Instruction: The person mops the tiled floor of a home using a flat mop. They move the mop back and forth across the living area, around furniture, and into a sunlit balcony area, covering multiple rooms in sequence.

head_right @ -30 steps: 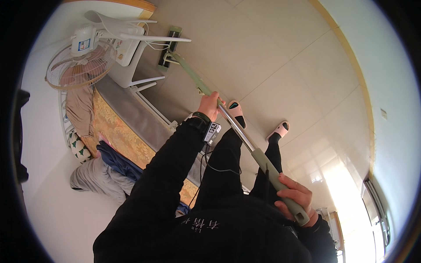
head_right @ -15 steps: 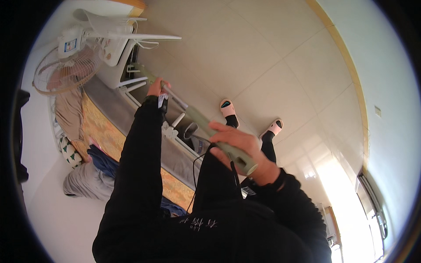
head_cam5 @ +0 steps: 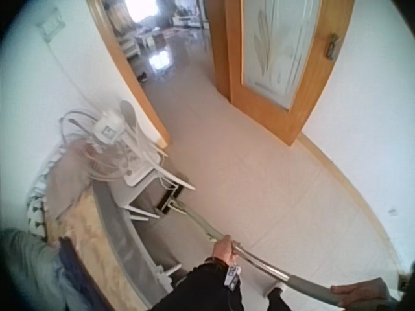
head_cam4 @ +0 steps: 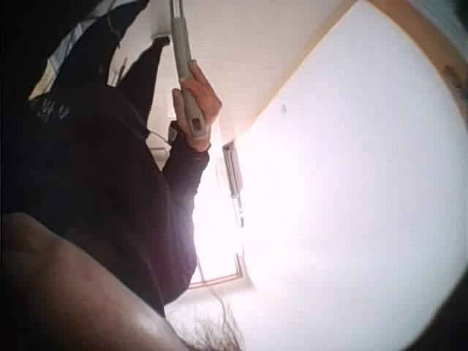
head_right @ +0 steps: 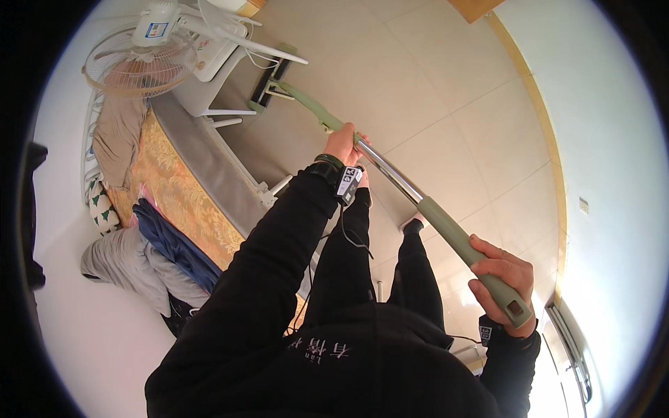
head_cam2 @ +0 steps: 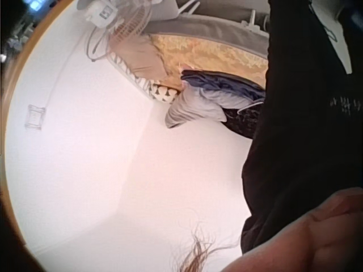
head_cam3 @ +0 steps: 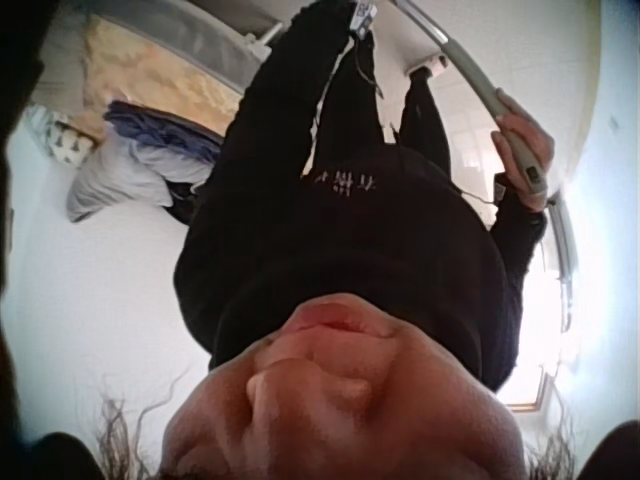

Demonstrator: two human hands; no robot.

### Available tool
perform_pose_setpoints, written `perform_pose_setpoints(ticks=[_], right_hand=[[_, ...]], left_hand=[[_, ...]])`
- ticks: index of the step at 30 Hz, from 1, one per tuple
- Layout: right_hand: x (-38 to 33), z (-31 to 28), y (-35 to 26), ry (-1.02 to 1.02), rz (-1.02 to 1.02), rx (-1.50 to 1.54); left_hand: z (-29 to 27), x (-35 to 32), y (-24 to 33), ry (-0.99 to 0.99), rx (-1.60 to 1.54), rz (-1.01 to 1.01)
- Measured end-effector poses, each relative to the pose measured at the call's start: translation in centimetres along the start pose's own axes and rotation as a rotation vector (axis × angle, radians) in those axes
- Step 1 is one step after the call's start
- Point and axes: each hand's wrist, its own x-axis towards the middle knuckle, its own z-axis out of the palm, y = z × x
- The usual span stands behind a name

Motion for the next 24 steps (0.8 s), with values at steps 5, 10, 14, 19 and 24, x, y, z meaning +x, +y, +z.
perform_pose_setpoints(ticks=[5,10,14,19,24], right_hand=[[-3.5,-3.3,-1.6,0.005,0.03,0.003],[-6.8,-6.5,-1.6,0.005,0.034,0.052],[-11.0,-8.4,-1.7,0.111,0.136,0.18],[-10.4,-6.3,-1.2,0.112,0.0,0.252],[-7.6,-0.8,-0.4,-0.064,0.091,0.253]], left_hand=[[1.7,-3.0,-3.9,0.049,0.047,-0.039],[2.2,-7.4,-8.2,0.036,0.004,-0.171],[3.0,-11.5,-11.4,0.051,0.045,-0.187],[-0.9,-9.8,-10.9,-0.003,-0.145,-0.041],[-8.2,-1.8,-7.4,-0.015,0.103,-0.196]])
